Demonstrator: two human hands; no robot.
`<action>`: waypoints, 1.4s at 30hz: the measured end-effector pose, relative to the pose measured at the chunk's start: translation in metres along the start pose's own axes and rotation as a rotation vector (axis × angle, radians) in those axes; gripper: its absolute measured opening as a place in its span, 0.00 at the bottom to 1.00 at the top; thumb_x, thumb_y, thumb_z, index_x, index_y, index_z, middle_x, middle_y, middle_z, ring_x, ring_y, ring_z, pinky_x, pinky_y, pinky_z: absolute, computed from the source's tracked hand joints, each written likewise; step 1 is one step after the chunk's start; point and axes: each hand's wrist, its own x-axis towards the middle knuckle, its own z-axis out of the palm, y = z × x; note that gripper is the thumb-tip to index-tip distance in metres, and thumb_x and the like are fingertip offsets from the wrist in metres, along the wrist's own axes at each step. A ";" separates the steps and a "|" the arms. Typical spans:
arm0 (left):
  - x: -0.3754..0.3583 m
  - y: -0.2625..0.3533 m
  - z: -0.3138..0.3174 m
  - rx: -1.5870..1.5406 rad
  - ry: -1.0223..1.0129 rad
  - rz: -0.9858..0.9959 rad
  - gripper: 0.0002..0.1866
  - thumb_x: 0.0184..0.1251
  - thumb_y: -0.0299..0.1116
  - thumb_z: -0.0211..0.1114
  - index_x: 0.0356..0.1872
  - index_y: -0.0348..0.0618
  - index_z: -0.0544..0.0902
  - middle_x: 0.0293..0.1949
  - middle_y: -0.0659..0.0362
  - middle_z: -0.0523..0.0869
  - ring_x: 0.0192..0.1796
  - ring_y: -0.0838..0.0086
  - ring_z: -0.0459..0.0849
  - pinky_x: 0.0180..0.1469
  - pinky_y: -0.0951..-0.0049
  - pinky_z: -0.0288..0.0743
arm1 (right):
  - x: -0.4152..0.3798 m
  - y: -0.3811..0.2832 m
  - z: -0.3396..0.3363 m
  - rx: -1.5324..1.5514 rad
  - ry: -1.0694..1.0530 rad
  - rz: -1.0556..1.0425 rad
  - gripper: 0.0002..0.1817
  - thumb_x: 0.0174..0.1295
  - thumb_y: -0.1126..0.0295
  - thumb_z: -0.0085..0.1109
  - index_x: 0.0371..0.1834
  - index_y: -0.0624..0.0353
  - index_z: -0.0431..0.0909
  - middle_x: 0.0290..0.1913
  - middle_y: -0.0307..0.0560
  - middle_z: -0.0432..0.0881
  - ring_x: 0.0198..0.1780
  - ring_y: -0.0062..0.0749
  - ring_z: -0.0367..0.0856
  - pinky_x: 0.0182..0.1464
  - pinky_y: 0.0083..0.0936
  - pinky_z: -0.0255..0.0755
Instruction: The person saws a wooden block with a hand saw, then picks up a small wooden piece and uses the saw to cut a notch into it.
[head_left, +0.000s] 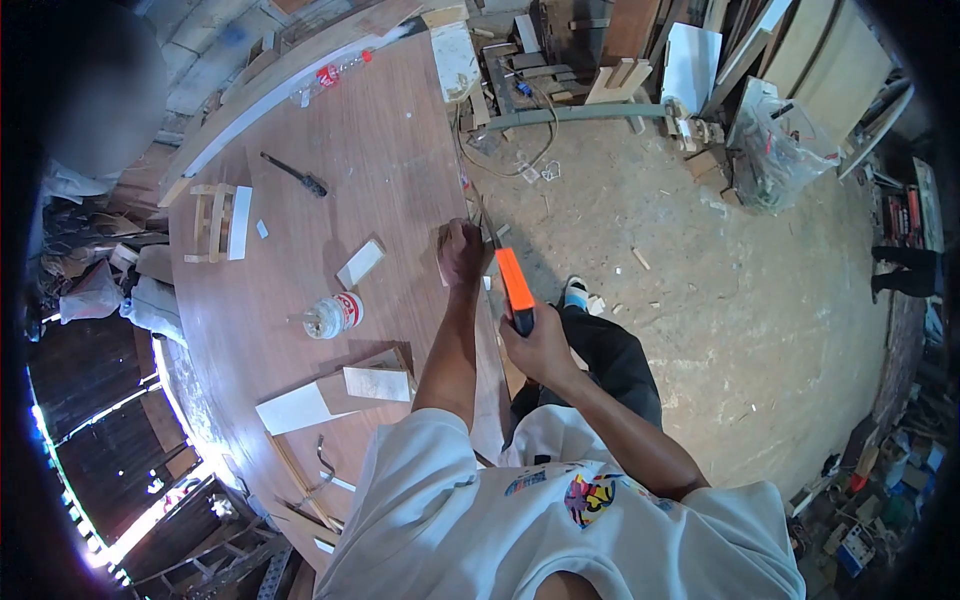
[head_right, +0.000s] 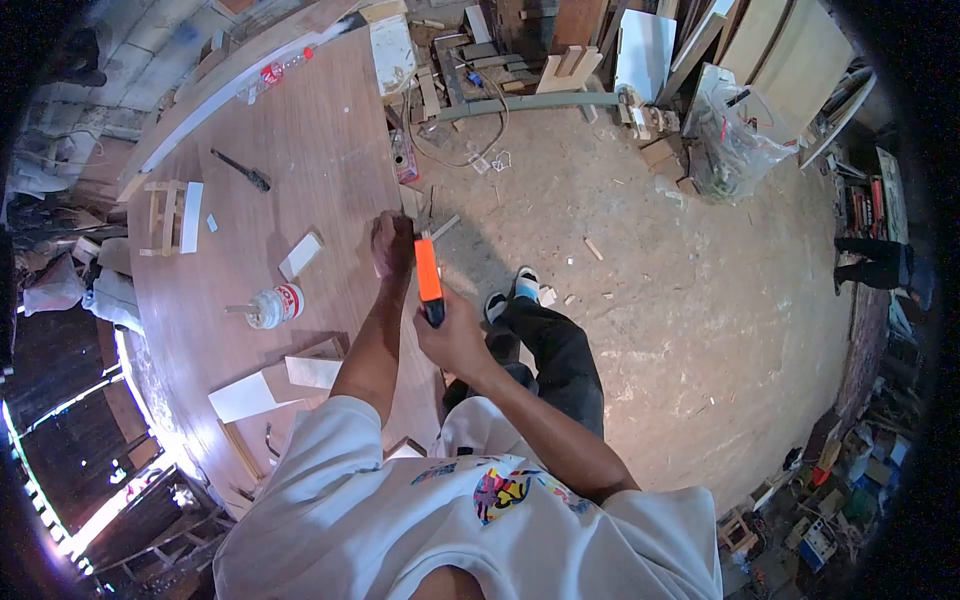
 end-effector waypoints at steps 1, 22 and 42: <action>-0.002 -0.005 0.003 0.003 -0.005 -0.004 0.04 0.57 0.30 0.58 0.30 0.43 0.73 0.27 0.50 0.81 0.36 0.55 0.80 0.42 0.58 0.73 | 0.005 0.004 0.004 -0.023 0.032 -0.106 0.06 0.54 0.76 0.56 0.30 0.64 0.69 0.18 0.40 0.69 0.21 0.16 0.67 0.24 0.23 0.64; 0.004 -0.005 -0.003 -0.020 -0.083 0.045 0.06 0.60 0.33 0.58 0.32 0.44 0.72 0.28 0.51 0.82 0.34 0.53 0.81 0.39 0.55 0.73 | 0.165 -0.027 -0.007 0.667 -0.337 0.493 0.06 0.55 0.76 0.58 0.26 0.60 0.69 0.18 0.40 0.70 0.17 0.23 0.69 0.18 0.25 0.64; 0.003 -0.016 0.011 0.090 0.011 0.088 0.05 0.60 0.30 0.58 0.29 0.41 0.73 0.25 0.49 0.81 0.33 0.55 0.80 0.39 0.57 0.73 | 0.073 -0.012 0.007 -0.005 -0.042 0.055 0.05 0.58 0.72 0.49 0.34 0.62 0.67 0.19 0.44 0.70 0.11 0.29 0.71 0.12 0.30 0.63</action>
